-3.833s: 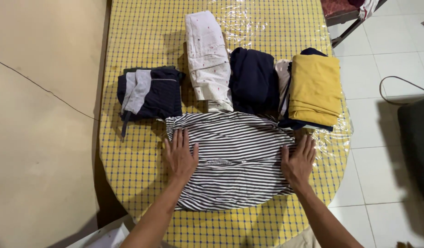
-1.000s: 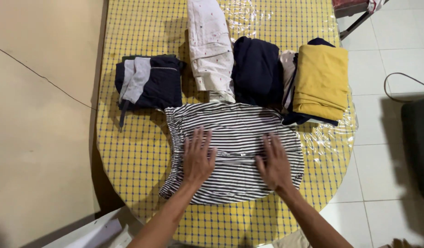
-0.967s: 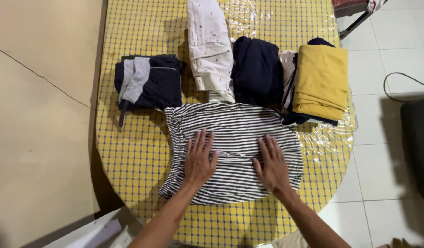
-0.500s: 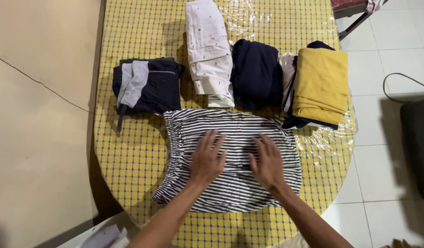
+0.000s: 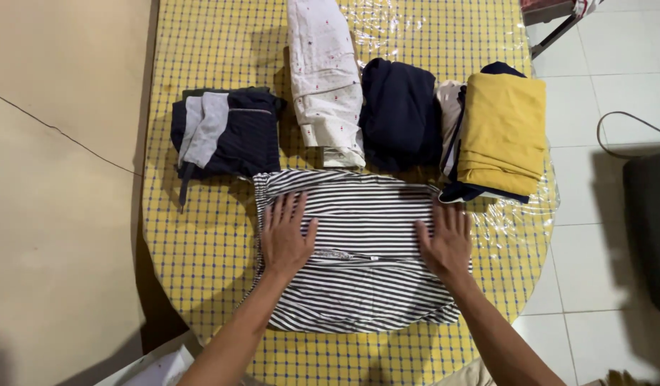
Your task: Folding various clothing items on a table.
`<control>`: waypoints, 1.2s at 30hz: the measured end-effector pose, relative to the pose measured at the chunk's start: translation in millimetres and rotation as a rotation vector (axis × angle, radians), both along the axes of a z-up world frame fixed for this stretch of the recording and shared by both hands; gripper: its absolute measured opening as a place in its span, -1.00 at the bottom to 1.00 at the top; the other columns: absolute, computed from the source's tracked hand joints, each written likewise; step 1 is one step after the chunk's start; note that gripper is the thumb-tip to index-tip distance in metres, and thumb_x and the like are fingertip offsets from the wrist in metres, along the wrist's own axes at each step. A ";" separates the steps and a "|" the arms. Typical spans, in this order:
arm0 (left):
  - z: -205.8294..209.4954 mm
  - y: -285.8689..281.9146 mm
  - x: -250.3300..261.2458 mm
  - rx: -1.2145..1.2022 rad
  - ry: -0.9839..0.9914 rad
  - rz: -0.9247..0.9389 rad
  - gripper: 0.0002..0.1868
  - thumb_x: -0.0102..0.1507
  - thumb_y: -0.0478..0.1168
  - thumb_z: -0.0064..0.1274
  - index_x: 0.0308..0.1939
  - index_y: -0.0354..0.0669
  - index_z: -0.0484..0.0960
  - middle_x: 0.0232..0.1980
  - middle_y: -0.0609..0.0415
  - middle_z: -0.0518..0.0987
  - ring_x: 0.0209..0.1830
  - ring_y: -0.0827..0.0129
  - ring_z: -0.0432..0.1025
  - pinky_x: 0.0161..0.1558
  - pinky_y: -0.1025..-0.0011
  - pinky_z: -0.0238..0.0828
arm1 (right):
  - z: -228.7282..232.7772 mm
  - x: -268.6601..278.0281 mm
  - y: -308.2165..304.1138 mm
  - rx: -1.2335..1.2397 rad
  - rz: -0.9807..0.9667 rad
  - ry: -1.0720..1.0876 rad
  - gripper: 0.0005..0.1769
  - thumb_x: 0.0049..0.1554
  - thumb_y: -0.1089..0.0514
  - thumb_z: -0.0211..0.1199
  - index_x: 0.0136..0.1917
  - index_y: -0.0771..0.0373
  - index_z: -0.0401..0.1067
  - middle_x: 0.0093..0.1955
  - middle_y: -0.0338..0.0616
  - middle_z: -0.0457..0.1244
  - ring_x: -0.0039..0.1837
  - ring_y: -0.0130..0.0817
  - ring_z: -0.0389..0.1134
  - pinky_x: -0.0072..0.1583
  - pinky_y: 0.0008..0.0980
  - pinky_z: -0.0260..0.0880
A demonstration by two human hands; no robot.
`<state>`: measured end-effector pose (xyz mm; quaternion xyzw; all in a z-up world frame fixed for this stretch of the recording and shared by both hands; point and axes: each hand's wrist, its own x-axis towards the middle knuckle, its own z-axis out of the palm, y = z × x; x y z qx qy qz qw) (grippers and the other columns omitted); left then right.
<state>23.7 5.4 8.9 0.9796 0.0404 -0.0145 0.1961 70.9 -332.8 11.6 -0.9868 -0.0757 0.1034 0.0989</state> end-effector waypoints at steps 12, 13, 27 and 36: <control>-39.2 -89.5 42.4 0.265 -0.195 -0.225 -0.36 0.49 0.01 -0.26 0.63 -0.11 0.16 0.72 0.05 0.11 0.74 0.21 -0.10 0.66 0.13 -0.29 | -13.1 18.8 97.5 0.204 0.301 -0.109 -0.31 0.37 -0.13 -0.21 0.68 0.08 -0.10 0.76 0.00 -0.17 0.76 -0.08 -0.27 0.67 -0.09 -0.34; -25.6 -79.9 45.7 0.265 -0.196 -0.226 -0.36 0.49 0.01 -0.26 0.63 -0.11 0.16 0.72 0.05 0.11 0.74 0.21 -0.10 0.66 0.13 -0.29 | -8.8 24.7 91.9 0.203 0.300 -0.110 -0.31 0.37 -0.13 -0.21 0.68 0.08 -0.10 0.76 0.00 -0.17 0.76 -0.08 -0.27 0.67 -0.09 -0.34; 10.4 -14.4 38.8 0.096 -0.120 -0.067 -0.16 0.19 -0.26 0.00 0.58 -0.21 0.14 0.69 -0.08 0.08 0.71 0.11 -0.11 0.63 0.06 -0.23 | 25.4 56.2 25.6 0.203 0.173 -0.065 0.17 -0.04 -0.05 0.37 0.64 0.32 -0.15 0.60 0.30 -0.08 0.60 0.19 -0.06 0.51 0.06 -0.04; 8.6 27.3 86.1 0.072 -0.046 -0.173 -0.50 0.10 -0.37 0.14 0.15 -0.13 0.60 0.20 -0.05 0.56 0.31 0.08 0.37 0.49 -0.03 0.09 | 51.2 102.5 20.9 0.019 0.254 0.385 -0.40 -0.01 -0.03 0.46 0.25 0.21 0.42 0.13 0.01 0.41 0.17 -0.03 0.44 0.21 -0.13 0.46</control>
